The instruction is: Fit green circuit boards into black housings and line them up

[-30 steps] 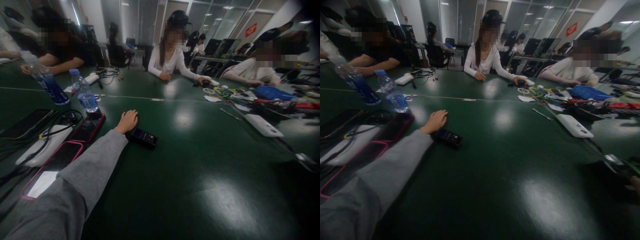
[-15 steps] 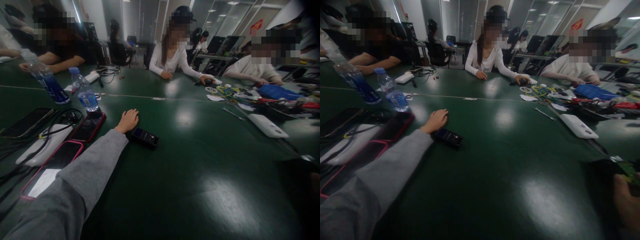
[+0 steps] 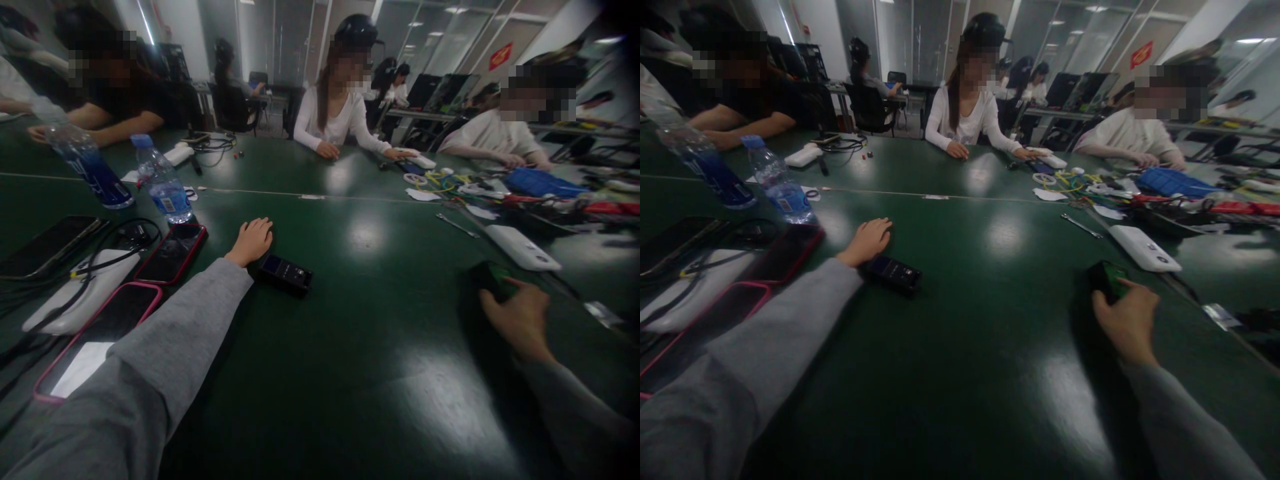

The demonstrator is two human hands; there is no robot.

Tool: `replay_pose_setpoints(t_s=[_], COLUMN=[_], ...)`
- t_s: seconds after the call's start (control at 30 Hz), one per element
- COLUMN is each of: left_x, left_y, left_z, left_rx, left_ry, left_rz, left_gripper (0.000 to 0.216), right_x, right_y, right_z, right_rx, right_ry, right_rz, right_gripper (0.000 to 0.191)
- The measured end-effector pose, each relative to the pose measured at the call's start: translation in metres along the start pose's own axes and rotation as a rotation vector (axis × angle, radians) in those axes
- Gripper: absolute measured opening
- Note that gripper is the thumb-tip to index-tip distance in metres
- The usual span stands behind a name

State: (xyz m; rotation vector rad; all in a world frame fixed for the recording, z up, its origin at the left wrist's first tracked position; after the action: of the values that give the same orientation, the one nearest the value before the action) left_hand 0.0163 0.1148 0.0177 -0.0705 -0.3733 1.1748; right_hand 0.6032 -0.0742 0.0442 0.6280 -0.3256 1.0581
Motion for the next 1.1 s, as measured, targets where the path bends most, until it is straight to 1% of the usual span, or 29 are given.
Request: replay_pose_setpoints(t_s=[0.03, 0.07, 0.17, 0.23, 0.27, 0.3, 0.33, 0.37, 0.43, 0.5, 0.63, 0.73, 0.83, 0.97, 1.1], left_x=[0.001, 0.001, 0.003, 0.003, 0.003, 0.003, 0.003, 0.003, 0.003, 0.004, 0.005, 0.005, 0.004, 0.003, 0.005], left_y=[0.001, 0.002, 0.003, 0.003, 0.003, 0.003, 0.003, 0.003, 0.003, 0.004, 0.006, 0.007, 0.003, -0.004, -0.007], left_z=[-0.001, -0.002, -0.002, -0.001, -0.001, -0.001, -0.001, -0.001, -0.002, -0.003, -0.006, -0.006, -0.002, 0.004, 0.007], left_rx=[-0.002, -0.005, -0.017, -0.018, -0.018, -0.016, -0.015, -0.013, -0.011, -0.014, -0.030, -0.030, -0.031, -0.052, -0.071], left_ry=[0.005, 0.010, 0.010, 0.002, -0.002, -0.005, -0.009, -0.013, -0.021, -0.025, -0.021, -0.023, -0.025, -0.041, -0.057], left_rz=[0.000, 0.001, 0.001, -0.001, -0.001, -0.002, -0.004, -0.006, -0.016, -0.025, -0.029, -0.024, -0.034, -0.077, -0.141], left_gripper=[0.049, 0.050, 0.049, 0.048, 0.048, 0.047, 0.047, 0.046, 0.046, 0.046, 0.046, 0.047, 0.053, 0.062, 0.059], right_x=[0.003, 0.004, -0.010, -0.029, -0.041, -0.053, -0.066, -0.077, -0.094, -0.101, -0.096, -0.097, -0.098, -0.097, -0.097], right_y=[0.025, 0.061, 0.190, 0.271, 0.307, 0.337, 0.361, 0.378, 0.396, 0.398, 0.387, 0.387, 0.390, 0.388, 0.388], right_z=[-0.022, -0.040, -0.080, -0.095, -0.099, -0.100, -0.100, -0.100, -0.099, -0.098, -0.103, -0.108, -0.110, -0.110, -0.105], right_rx=[0.032, 0.090, 0.292, 0.426, 0.492, 0.549, 0.582, 0.585, 0.529, 0.468, 0.467, 0.471, 0.467, 0.446, 0.431], right_ry=[0.051, 0.081, 0.161, 0.252, 0.297, 0.344, 0.390, 0.423, 0.450, 0.434, 0.415, 0.442, 0.463, 0.457, 0.437], right_rz=[0.015, 0.084, 0.309, 0.460, 0.544, 0.631, 0.707, 0.766, 0.852, 0.875, 0.810, 0.819, 0.821, 0.785, 0.782], right_gripper=[0.072, 0.070, 0.064, 0.057, 0.054, 0.052, 0.051, 0.052, 0.057, 0.063, 0.068, 0.069, 0.071, 0.074, 0.070])
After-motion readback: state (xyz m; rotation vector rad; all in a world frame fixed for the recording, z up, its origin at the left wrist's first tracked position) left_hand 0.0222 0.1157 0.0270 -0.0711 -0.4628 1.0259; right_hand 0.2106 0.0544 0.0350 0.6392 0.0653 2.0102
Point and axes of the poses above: each hand's wrist, its own x-axis towards the middle knuckle, its own z-axis out of the back of the hand, y = z × x, the point moved 10 cm from there along x, towards the middle knuckle, and after that the axes turned 4 degrees about -x, right-handed, at the moved point
